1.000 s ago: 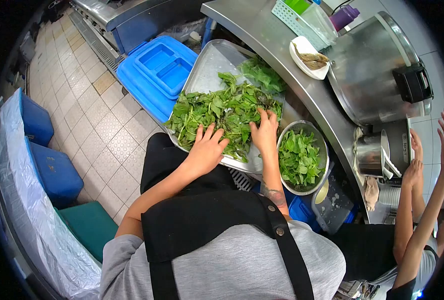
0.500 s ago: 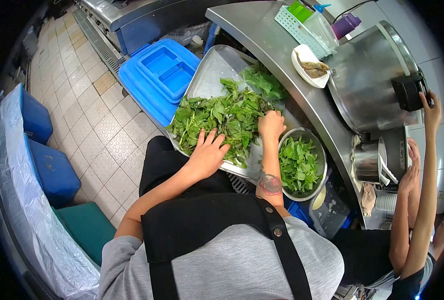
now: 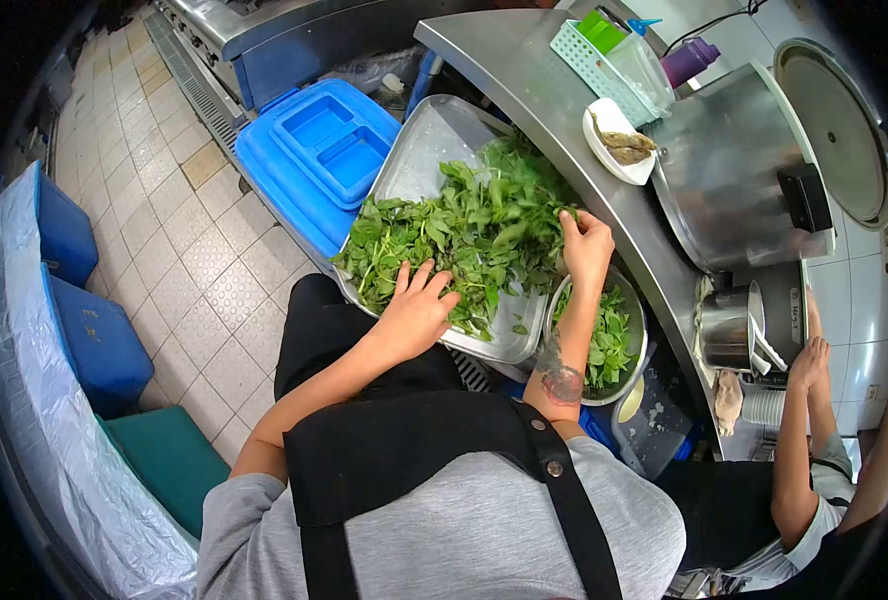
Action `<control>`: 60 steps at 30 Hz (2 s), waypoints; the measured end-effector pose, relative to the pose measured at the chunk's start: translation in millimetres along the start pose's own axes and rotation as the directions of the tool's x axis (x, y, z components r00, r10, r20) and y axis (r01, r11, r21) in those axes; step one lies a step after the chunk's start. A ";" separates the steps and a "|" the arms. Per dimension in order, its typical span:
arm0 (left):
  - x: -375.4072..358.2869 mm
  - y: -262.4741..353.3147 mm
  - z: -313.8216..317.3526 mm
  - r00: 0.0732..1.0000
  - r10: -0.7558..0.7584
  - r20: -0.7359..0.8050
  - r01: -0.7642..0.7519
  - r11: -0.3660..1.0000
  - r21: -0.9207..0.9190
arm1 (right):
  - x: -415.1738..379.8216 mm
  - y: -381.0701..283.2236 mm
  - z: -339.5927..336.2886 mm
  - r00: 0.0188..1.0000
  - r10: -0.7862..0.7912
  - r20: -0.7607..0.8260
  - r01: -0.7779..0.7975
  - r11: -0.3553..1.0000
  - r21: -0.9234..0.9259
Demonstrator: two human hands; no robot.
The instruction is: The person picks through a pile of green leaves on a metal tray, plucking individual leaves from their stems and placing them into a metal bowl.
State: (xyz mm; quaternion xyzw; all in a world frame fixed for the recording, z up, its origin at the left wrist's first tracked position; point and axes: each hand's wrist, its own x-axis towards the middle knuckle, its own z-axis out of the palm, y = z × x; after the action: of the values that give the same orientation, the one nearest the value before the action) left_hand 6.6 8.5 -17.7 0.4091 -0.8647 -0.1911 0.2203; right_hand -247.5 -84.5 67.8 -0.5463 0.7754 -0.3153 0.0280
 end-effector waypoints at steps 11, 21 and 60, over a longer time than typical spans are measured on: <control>-18.8 -47.1 -54.1 0.797 -0.207 -0.567 -0.018 0.931 -0.365 | -36.0 11.8 19.0 0.986 -0.156 0.066 0.162 0.982 -0.097; -284.0 -306.3 -12.7 0.322 -0.865 -0.386 0.860 0.438 -0.263 | -21.2 2.3 59.6 0.897 -0.414 0.153 0.441 0.858 -0.262; 55.3 -295.5 -152.6 0.990 0.025 -0.140 -0.071 0.941 -0.330 | -17.7 -57.0 127.5 0.987 0.072 0.143 -0.031 0.963 -0.269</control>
State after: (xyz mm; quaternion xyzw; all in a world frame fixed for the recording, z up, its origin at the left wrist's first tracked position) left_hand 241.3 -233.2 -29.4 0.3566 -0.8127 -0.3014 0.3486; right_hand -143.7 -139.3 -9.9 -0.5470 0.8203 -0.1654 0.0217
